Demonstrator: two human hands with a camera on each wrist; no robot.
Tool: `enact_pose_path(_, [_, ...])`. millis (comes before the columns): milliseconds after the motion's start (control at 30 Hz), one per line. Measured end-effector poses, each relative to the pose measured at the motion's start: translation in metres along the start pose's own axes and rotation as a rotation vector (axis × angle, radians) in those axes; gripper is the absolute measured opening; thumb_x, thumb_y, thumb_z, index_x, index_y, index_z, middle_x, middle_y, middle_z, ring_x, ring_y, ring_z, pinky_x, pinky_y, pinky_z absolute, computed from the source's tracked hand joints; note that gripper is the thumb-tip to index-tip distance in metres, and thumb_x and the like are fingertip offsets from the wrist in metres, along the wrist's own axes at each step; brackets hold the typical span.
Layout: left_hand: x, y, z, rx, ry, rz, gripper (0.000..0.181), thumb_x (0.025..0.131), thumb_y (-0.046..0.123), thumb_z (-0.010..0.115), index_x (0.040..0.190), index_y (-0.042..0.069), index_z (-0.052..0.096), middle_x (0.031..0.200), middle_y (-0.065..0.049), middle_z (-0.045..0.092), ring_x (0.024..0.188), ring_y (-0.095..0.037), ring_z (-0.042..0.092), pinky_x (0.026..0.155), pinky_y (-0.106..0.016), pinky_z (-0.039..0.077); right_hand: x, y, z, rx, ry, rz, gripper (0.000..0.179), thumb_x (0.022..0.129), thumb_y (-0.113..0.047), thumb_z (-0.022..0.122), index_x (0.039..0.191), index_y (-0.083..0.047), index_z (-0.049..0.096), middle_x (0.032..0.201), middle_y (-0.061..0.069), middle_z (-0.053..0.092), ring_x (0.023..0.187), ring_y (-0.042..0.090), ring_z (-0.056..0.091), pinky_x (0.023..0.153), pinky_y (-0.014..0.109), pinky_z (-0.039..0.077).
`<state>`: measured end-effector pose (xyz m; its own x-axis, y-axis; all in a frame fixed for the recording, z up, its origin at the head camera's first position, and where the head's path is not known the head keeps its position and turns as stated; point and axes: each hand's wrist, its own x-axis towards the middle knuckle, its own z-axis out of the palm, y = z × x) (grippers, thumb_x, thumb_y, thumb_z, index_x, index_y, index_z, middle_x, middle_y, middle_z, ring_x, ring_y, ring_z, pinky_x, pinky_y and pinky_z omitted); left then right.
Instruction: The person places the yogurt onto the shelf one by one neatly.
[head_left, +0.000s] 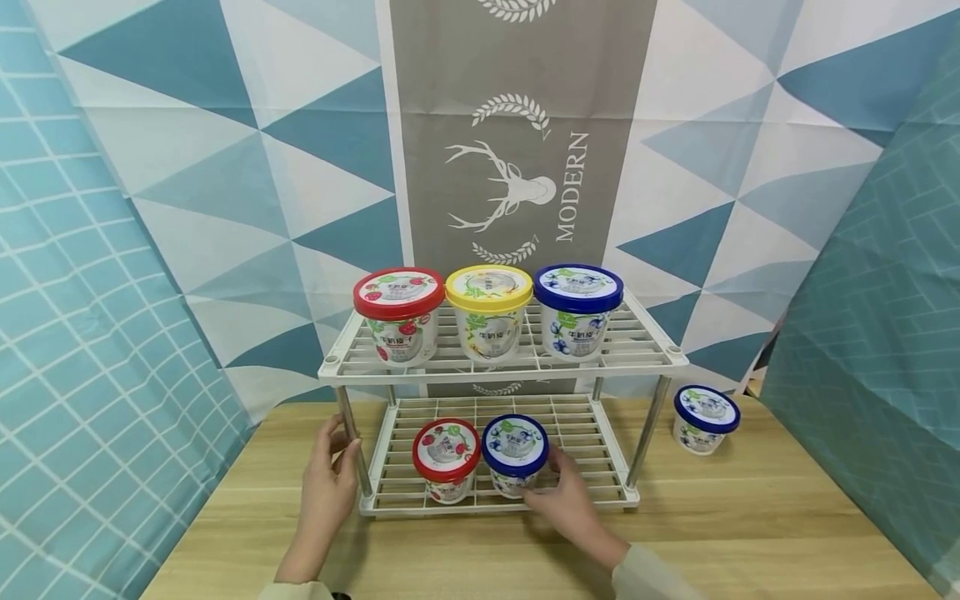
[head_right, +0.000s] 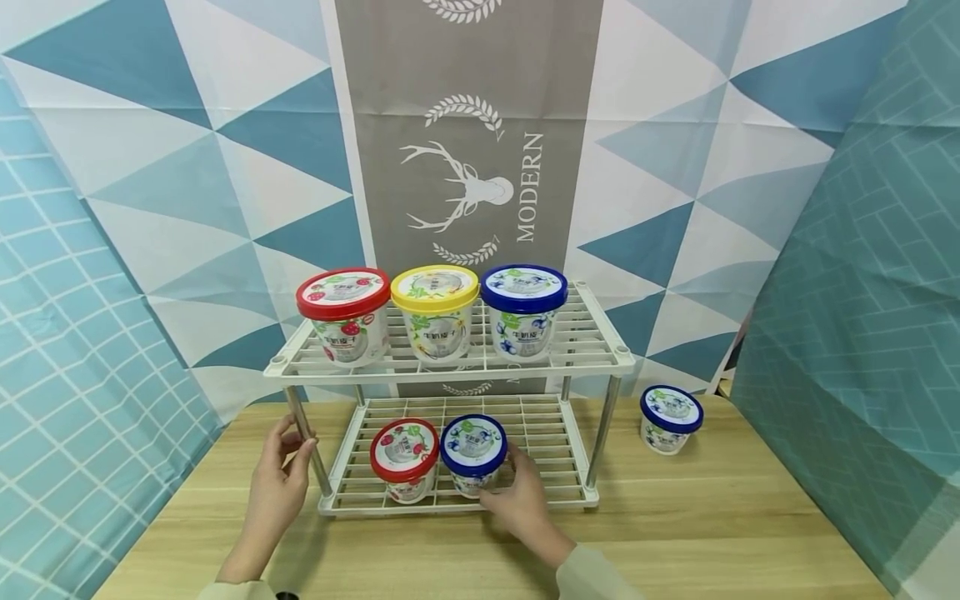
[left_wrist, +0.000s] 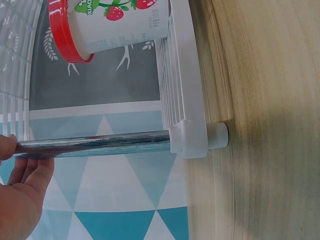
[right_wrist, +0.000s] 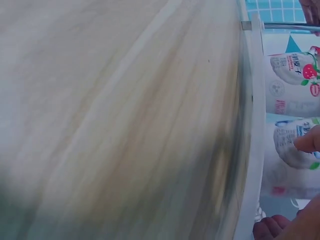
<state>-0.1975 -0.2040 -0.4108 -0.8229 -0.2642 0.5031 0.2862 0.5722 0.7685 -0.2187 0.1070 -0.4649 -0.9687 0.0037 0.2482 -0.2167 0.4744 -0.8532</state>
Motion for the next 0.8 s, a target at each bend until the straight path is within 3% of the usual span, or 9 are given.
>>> enact_pose_path(233, [0.0, 0.003, 0.0, 0.001, 0.014, 0.001, 0.04, 0.093, -0.003, 0.051, 0.131, 0.0, 0.041, 0.103, -0.016, 0.058, 0.099, -0.033, 0.058, 0.08, 0.007, 0.038, -0.004, 0.001, -0.023, -0.047, 0.09, 0.022, 0.057, 0.073, -0.01, 0.073, 0.123, 0.003, 0.051, 0.111, 0.021, 0.059, 0.099, 0.032, 0.057, 0.084, 0.045, 0.052])
enact_pose_path(367, [0.0, 0.004, 0.0, 0.017, 0.012, 0.007, 0.04, 0.093, -0.003, 0.051, 0.131, 0.0, 0.041, 0.102, -0.014, 0.058, 0.099, -0.032, 0.059, 0.08, 0.006, 0.039, -0.005, 0.001, -0.036, -0.075, 0.122, 0.068, 0.047, 0.079, -0.016, 0.07, 0.121, -0.001, 0.053, 0.109, 0.018, 0.06, 0.097, 0.027, 0.056, 0.078, 0.034, 0.052])
enact_pose_path(500, [0.0, 0.003, 0.001, 0.007, 0.021, 0.016, 0.04, 0.092, -0.003, 0.051, 0.131, 0.0, 0.041, 0.102, -0.016, 0.058, 0.099, -0.033, 0.059, 0.08, 0.007, 0.039, -0.007, 0.0, -0.05, -0.067, 0.142, 0.09, 0.042, 0.081, -0.016, 0.069, 0.117, -0.001, 0.055, 0.109, 0.017, 0.06, 0.095, 0.024, 0.056, 0.073, 0.023, 0.049])
enact_pose_path(800, [0.0, 0.002, 0.0, -0.004, 0.022, 0.029, 0.04, 0.092, -0.004, 0.052, 0.131, 0.0, 0.041, 0.102, -0.016, 0.058, 0.098, -0.031, 0.059, 0.081, 0.006, 0.04, -0.017, 0.001, -0.083, -0.062, 0.191, 0.137, 0.036, 0.083, -0.017, 0.068, 0.114, -0.004, 0.058, 0.105, 0.014, 0.062, 0.086, 0.012, 0.054, 0.069, 0.016, 0.046])
